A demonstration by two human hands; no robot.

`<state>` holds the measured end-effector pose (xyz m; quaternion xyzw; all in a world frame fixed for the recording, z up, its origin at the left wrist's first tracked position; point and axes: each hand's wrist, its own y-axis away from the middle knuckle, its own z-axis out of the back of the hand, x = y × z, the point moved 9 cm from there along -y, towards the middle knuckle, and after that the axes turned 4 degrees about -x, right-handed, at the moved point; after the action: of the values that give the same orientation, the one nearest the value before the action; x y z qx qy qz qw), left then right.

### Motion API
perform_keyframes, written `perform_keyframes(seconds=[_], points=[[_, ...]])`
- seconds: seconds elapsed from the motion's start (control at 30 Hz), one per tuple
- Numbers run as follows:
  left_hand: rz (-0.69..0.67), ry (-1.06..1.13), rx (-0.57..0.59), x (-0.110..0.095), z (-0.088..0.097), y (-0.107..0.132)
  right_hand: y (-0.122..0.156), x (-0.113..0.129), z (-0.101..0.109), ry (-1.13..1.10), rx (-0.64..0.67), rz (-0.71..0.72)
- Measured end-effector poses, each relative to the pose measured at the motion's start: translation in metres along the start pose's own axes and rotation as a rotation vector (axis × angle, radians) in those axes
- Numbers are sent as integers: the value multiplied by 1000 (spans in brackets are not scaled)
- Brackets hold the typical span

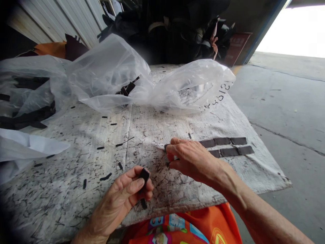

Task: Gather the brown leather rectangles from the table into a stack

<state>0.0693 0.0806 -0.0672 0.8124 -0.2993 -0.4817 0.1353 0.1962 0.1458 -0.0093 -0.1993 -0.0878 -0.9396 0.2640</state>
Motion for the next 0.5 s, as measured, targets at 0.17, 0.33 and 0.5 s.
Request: perform_keyframes(seconds=[0.17,0.33,0.5], points=[[-7,-8,-21,-1,0,0,17,12,6,54,-164,72],[-31,-40,-54,-2,2,1,33,15,14,-431,-202,-49],[-67,-160,-23,-1,-7,8,36,30,-16,-797,26,-156]])
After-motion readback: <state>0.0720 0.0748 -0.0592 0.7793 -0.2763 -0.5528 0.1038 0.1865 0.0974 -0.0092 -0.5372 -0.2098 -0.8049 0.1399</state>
